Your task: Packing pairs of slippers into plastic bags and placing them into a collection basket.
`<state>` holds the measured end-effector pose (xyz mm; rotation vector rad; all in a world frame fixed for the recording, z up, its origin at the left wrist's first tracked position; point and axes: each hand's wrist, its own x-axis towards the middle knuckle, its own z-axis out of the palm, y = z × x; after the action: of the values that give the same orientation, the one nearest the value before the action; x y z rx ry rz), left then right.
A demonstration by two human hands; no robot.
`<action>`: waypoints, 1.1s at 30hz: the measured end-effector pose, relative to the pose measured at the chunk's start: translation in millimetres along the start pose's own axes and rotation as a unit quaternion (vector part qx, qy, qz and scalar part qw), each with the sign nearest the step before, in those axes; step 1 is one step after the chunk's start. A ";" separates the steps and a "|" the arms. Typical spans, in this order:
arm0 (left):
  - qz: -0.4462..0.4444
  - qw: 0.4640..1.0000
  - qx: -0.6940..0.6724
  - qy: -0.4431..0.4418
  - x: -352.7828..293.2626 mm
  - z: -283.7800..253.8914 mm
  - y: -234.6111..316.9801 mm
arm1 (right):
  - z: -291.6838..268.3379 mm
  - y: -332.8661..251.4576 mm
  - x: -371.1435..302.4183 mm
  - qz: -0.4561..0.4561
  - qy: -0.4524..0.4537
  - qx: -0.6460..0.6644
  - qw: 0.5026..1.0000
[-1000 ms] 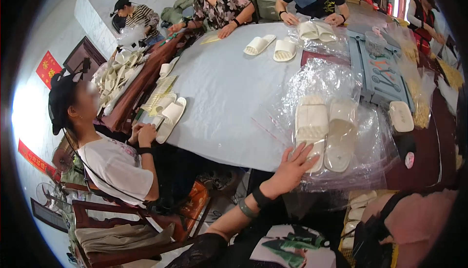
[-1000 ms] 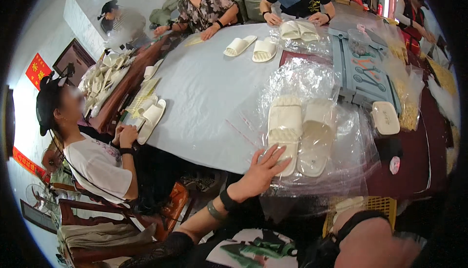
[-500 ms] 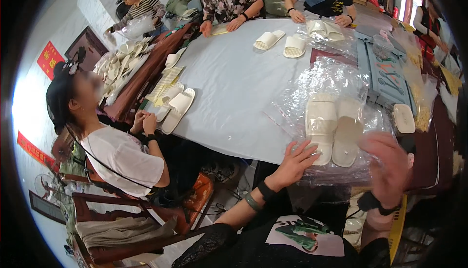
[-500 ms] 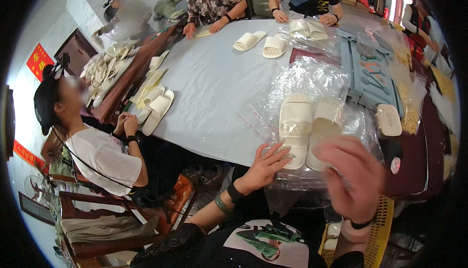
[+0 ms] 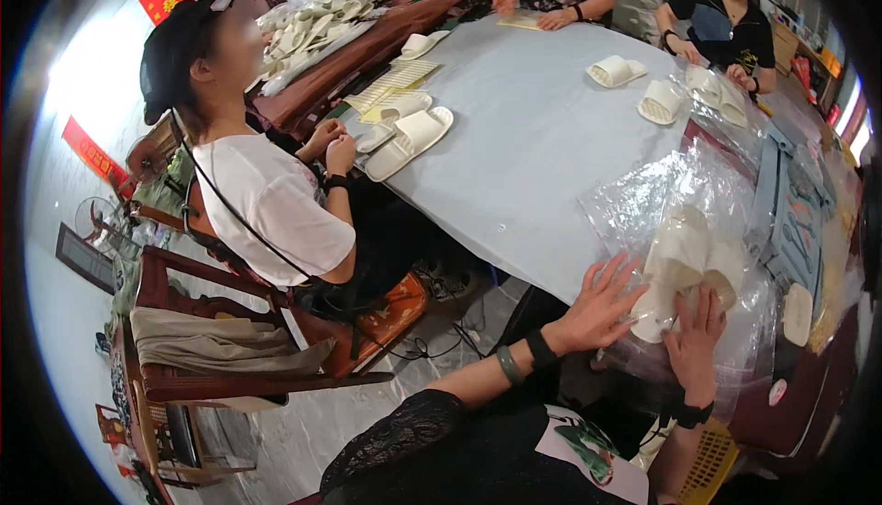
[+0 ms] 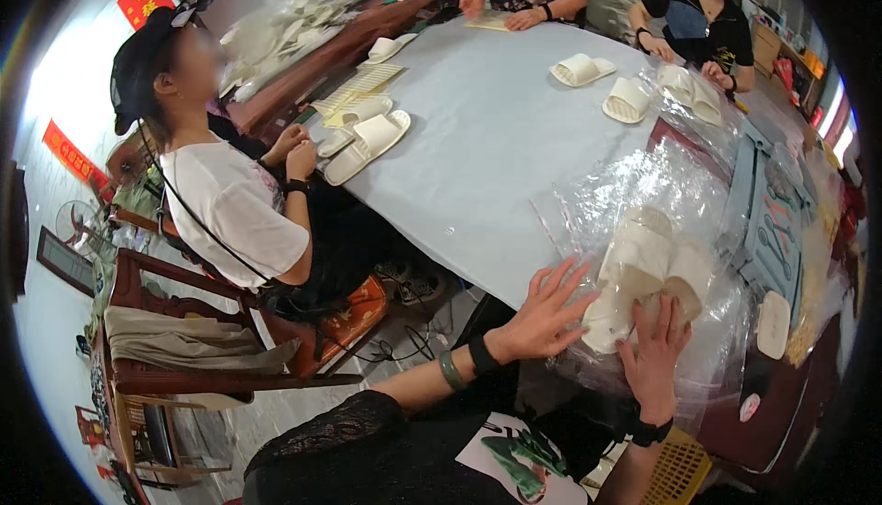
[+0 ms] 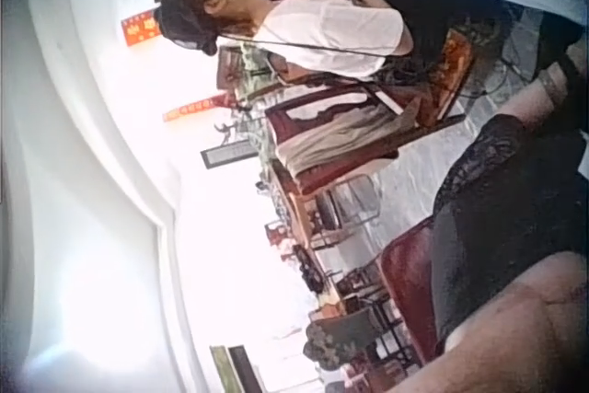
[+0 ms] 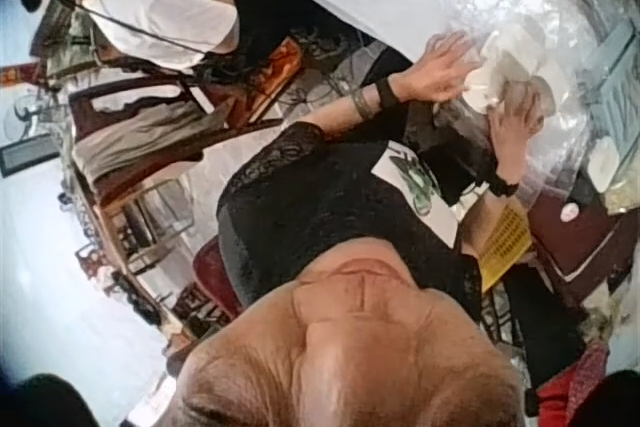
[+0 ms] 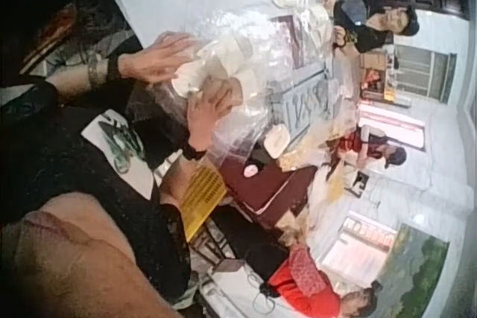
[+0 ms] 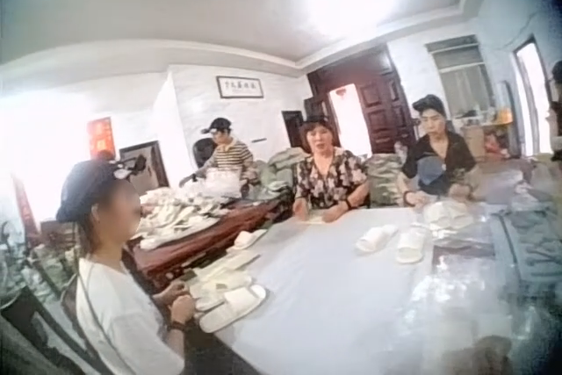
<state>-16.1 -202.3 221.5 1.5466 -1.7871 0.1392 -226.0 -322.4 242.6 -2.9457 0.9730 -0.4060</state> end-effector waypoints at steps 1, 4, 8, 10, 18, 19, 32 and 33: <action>-0.044 0.999 -0.010 0.002 -0.4 0.5 -1.4 | 1.2 -0.8 -0.8 -0.002 0.011 0.000 1.000; -0.077 0.996 -0.032 0.007 -10.2 7.1 -12.3 | 5.8 -2.5 0.2 0.011 0.024 0.000 1.000; -0.045 0.996 -0.077 -0.025 -8.7 0.0 -10.2 | 9.2 -1.2 -5.2 0.007 0.034 0.020 0.999; -0.040 0.992 -0.097 -0.073 -5.2 -10.8 -9.7 | 7.1 -1.8 -7.6 0.010 0.026 0.023 0.999; 0.031 0.985 -0.140 -0.099 -19.0 -34.1 -35.6 | 4.9 -0.6 -6.3 0.024 0.032 0.041 0.998; 0.031 0.985 -0.141 -0.100 -20.8 -37.7 -34.0 | 5.3 -0.2 -5.9 0.032 0.025 0.048 0.998; -0.122 0.967 -0.219 -0.037 -37.4 -42.6 -18.7 | 16.0 5.2 -9.4 0.018 0.050 0.030 0.998; -0.183 0.941 -0.281 0.039 -29.1 -44.5 -11.6 | 14.0 3.7 -8.1 0.015 0.054 0.030 0.998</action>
<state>14.3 -158.2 231.3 1.3871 -1.2904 -0.4493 -230.9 -321.6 226.8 -2.8787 0.9961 -0.5867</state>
